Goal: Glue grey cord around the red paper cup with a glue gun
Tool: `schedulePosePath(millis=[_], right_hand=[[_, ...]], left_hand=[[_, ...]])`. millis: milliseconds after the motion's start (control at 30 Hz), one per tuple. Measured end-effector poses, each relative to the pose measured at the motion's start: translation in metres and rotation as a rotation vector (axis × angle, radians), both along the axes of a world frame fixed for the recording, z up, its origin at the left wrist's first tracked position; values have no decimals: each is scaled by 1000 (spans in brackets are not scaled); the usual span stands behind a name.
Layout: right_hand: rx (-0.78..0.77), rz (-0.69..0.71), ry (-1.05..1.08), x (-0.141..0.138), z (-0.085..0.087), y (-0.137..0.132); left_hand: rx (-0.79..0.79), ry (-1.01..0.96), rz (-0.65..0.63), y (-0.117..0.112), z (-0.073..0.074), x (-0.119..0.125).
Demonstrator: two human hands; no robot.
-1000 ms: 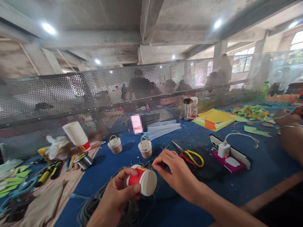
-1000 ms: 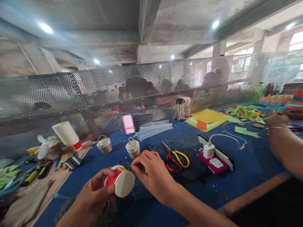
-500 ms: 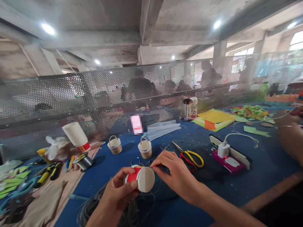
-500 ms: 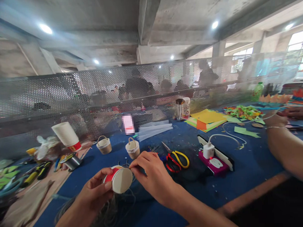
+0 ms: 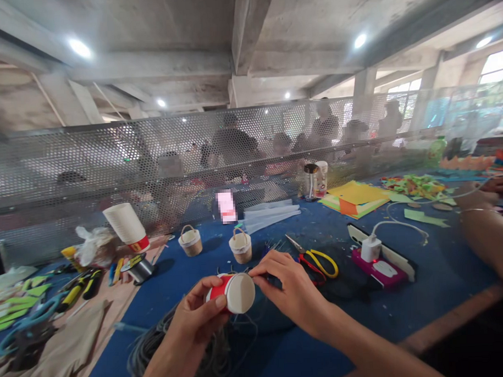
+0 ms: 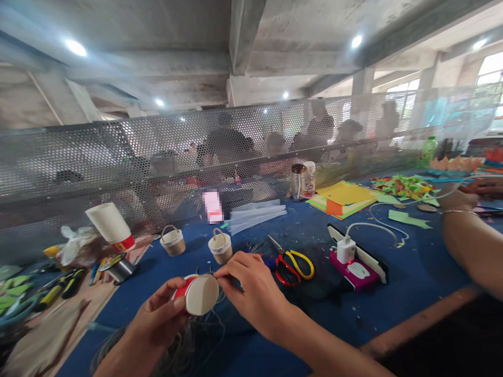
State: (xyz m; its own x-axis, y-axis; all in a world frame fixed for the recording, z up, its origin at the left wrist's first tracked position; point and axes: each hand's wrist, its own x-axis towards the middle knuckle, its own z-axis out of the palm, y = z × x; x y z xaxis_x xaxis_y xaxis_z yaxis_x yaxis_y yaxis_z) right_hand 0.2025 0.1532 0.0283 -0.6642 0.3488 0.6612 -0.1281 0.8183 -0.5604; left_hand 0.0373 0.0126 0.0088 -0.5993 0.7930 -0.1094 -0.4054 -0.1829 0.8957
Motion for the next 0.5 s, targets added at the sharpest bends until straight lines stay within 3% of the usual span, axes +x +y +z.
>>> schedulePosePath(millis=[333,500], right_hand=[[-70,-41,9,-4,-4,-1],[-22,-90,58,-5,-4,0]], left_hand=[[12,-29,15,-4,8,4],[-35,10,63,-2,10,7]])
